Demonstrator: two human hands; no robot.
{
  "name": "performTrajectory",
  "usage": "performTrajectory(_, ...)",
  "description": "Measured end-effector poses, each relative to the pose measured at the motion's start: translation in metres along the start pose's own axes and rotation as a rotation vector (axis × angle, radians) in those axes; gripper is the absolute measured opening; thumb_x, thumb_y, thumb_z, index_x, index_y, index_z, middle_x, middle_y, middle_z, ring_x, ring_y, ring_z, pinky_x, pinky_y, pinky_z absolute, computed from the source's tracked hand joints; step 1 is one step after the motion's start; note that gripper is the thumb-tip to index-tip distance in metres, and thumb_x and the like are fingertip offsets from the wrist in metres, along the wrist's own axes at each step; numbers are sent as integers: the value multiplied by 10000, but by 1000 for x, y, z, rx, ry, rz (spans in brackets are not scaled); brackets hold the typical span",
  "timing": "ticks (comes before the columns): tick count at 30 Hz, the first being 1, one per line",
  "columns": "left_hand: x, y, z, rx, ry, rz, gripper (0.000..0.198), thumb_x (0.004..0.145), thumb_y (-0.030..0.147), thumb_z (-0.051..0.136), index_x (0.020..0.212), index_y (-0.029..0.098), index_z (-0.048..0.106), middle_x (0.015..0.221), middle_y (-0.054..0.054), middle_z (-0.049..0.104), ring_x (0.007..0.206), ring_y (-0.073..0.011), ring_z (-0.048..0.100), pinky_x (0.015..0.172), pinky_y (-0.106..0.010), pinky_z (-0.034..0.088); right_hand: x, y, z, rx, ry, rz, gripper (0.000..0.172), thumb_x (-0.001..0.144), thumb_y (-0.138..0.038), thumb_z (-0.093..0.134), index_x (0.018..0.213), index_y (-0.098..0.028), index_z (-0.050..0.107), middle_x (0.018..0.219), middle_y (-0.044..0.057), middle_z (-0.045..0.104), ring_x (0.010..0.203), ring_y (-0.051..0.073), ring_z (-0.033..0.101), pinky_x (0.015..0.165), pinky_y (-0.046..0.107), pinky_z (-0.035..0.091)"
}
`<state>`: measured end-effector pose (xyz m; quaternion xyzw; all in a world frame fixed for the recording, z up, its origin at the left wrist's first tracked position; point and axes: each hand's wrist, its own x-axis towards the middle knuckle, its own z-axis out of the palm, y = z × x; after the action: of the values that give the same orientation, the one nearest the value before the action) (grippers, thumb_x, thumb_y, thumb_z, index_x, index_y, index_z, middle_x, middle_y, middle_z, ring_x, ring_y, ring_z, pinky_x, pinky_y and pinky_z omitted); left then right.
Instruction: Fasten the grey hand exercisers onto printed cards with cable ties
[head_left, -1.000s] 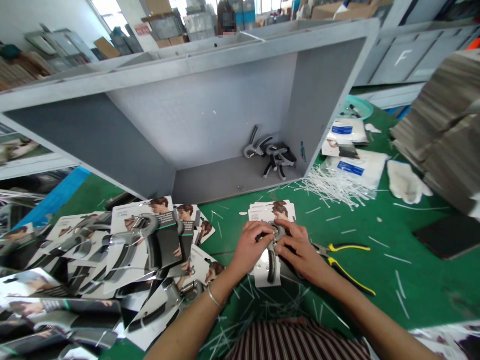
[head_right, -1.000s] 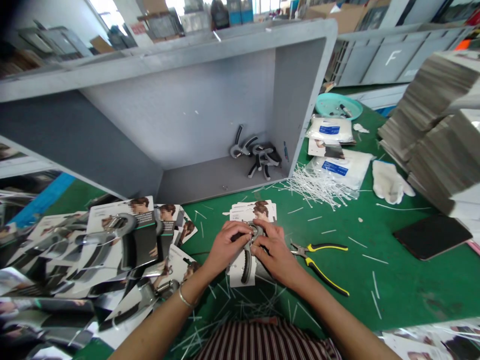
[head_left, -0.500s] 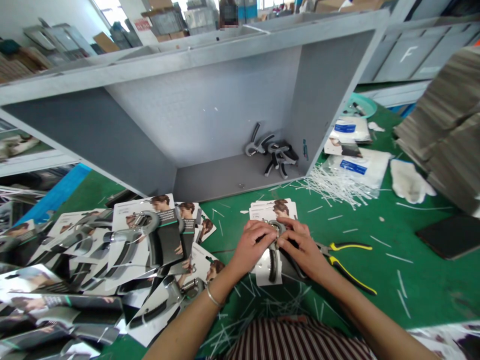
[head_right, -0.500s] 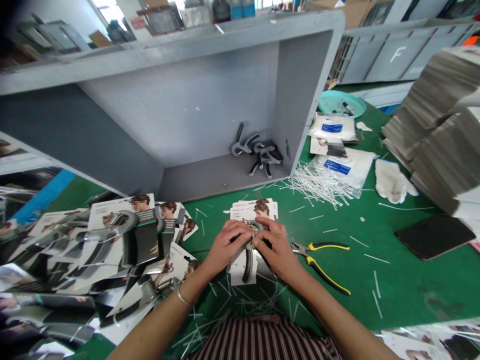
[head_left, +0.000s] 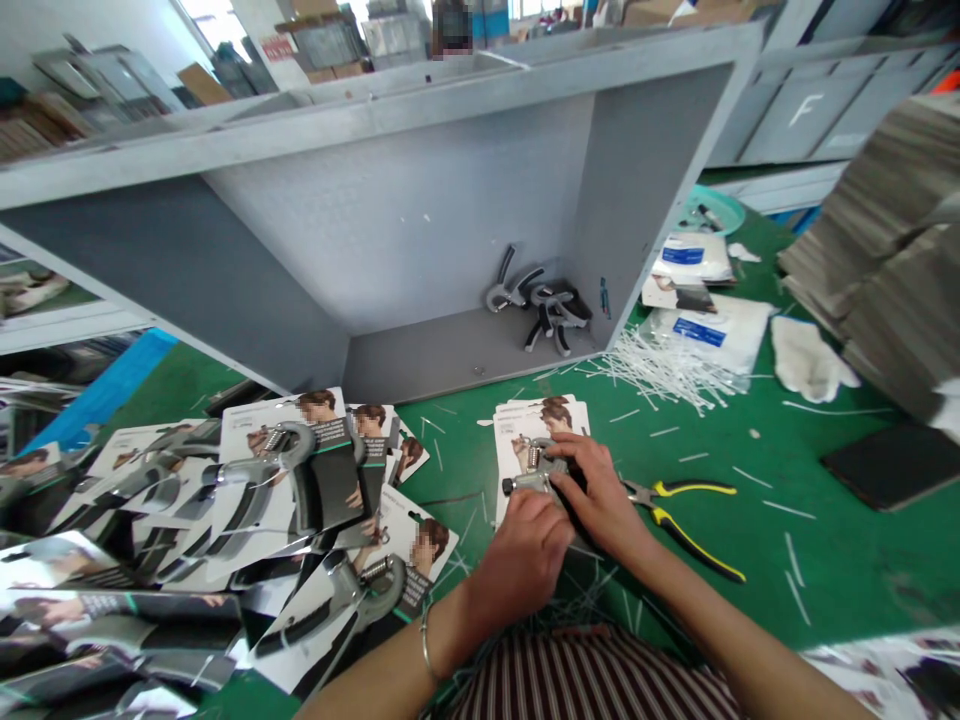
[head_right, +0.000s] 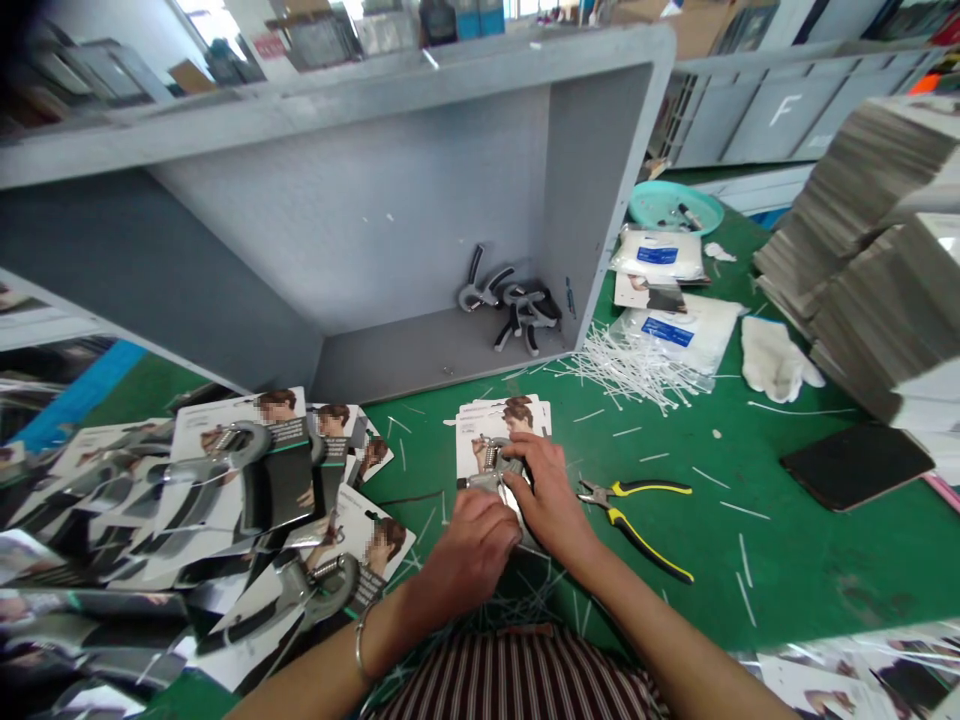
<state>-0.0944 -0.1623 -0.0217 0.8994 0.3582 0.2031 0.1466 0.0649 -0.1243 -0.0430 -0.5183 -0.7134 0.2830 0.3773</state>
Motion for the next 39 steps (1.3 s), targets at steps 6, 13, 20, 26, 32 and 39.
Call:
performTrajectory(6,-12,12,-2,112,53,-99,178,950,312,509,996,159,589,1071,-105,614,1036,-266,526,948,-450,406,-2,-5,-13,-6,49,16,137,925,-255,570,1060,-241,585,1259,85,582,1199,271,494,1011,472,365)
performTrajectory(13,-44,6,-21,186,104,-442,504,818,583,629,1051,139,570,1005,-136,587,942,-313,549,840,-482,447,-38,-39,-35,-383,-349,-138,131,957,-312,532,960,-219,623,911,82,654,912,278,518,842,437,394)
performTrajectory(20,-36,6,-27,145,-59,-502,98,876,231,568,934,159,599,948,-93,585,939,-278,558,877,-450,464,-40,-55,-8,-655,-401,-214,134,911,-119,532,817,-178,607,829,89,647,865,278,498,761,416,352)
performTrajectory(26,-46,-3,-46,-166,-35,-538,134,948,223,527,1031,191,627,994,-53,632,976,-203,606,883,-330,466,-35,-60,-23,-224,-433,-67,91,944,-168,553,909,-193,633,901,36,673,907,227,518,809,352,388)
performTrajectory(32,-43,-18,-33,-450,121,-393,149,943,197,556,997,206,695,947,-31,648,944,-148,610,860,-244,455,-29,-47,-22,-75,-318,-150,121,962,-246,558,951,-230,677,897,15,677,898,201,535,837,340,391)
performTrajectory(39,-36,-12,-21,-612,239,-477,97,895,180,629,937,205,713,913,-12,686,896,-137,625,831,-233,456,-33,-42,-17,-149,-257,-53,64,913,-239,632,877,-189,613,843,27,634,886,217,517,793,333,402)
